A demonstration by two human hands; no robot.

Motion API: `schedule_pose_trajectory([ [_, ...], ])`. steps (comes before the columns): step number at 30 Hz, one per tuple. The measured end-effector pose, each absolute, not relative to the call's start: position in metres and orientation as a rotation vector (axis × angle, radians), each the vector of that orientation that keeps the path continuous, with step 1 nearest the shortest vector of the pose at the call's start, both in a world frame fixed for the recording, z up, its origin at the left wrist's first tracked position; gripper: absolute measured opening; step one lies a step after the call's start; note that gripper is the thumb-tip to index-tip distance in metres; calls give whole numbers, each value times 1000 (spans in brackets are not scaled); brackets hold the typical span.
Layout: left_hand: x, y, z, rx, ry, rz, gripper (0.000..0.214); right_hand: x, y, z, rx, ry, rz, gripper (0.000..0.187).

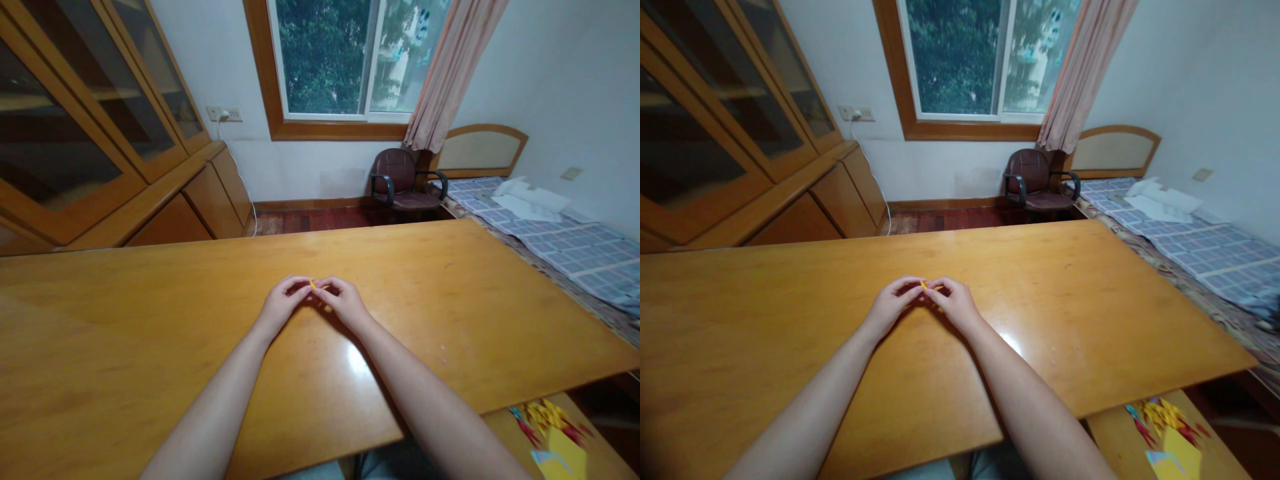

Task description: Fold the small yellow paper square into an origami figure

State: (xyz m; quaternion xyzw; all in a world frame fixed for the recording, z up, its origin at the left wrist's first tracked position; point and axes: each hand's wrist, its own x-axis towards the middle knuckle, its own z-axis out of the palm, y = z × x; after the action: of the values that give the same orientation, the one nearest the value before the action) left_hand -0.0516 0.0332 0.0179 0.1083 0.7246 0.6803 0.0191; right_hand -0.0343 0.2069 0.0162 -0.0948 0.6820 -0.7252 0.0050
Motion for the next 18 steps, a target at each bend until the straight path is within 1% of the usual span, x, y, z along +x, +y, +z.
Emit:
schedule_pose_trajectory([
  [4,-54,31,15,385,2311,2075,29,-35,207,17,-314,2121,-2285,25],
  [9,-54,31,14,414,2343,2051,27,-36,207,15,-334,2040,-2329,23],
  [18,-50,33,25,510,2494,1989,21,-35,206,16,-313,2082,-2294,26],
])
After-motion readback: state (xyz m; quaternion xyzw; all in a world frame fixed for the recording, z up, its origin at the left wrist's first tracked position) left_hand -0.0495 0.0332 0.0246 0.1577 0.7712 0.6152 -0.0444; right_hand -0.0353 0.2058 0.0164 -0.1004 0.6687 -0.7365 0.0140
